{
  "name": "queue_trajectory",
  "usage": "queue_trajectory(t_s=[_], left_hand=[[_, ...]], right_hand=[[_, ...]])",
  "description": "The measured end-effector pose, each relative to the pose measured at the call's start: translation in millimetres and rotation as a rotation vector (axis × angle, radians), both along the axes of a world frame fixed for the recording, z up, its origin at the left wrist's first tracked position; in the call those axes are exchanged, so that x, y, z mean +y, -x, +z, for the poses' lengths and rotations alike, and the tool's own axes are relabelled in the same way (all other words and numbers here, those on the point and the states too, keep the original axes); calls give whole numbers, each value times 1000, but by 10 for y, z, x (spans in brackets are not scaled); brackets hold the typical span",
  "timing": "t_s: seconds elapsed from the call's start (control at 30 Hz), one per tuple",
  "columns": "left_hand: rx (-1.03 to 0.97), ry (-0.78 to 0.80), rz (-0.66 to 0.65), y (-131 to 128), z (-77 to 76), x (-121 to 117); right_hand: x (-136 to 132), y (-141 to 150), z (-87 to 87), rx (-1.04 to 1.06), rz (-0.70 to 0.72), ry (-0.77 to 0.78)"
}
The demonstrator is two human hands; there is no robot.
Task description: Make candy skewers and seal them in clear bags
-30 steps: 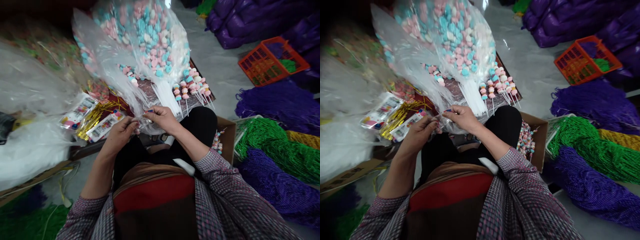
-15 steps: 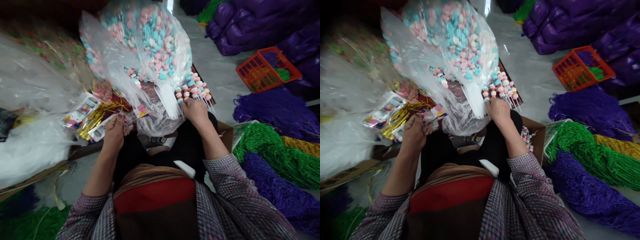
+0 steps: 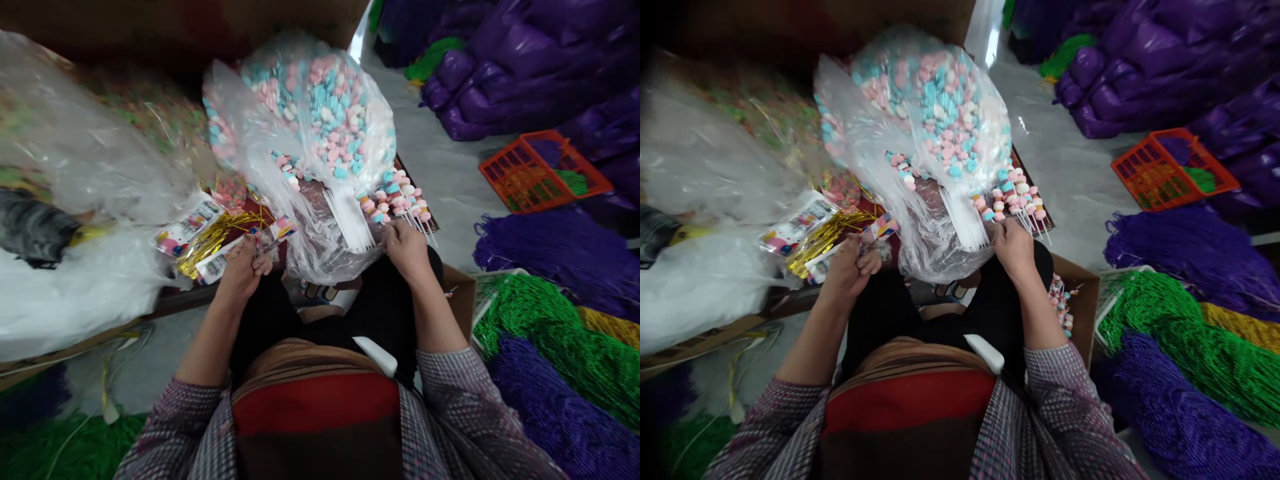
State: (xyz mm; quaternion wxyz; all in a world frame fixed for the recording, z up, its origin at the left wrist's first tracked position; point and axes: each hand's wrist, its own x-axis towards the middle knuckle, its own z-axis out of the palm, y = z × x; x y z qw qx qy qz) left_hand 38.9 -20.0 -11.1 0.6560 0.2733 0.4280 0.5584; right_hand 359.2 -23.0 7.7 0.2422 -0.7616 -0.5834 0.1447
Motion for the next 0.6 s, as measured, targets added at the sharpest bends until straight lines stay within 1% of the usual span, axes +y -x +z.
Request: queue_trajectory(t_s=[0.07,0.13,0.17,0.23,0.33,0.43,0.6], left_hand=[[-35,7,-21,-12,-9,0],[-54,8,-47,-30,0,-4],[-63,6,-54,-37,8,-6],[-81,11,-53,-45,27,-11],[-91,32,-39,-43,53,-20],[-94,40,-57,-34,66,-33],[-90,-9,-89,-12,24,-54]], right_hand=[[-117,3,-7,220,30,-117],[-221,41,4,424,56,-193],[-264,68,14,497,70,-217],[-329,119,42,574,96,-254],[-376,167,78,562,141,-300],[-382,190,108,492,213,-336],[-360,241,196,377,323,-367]])
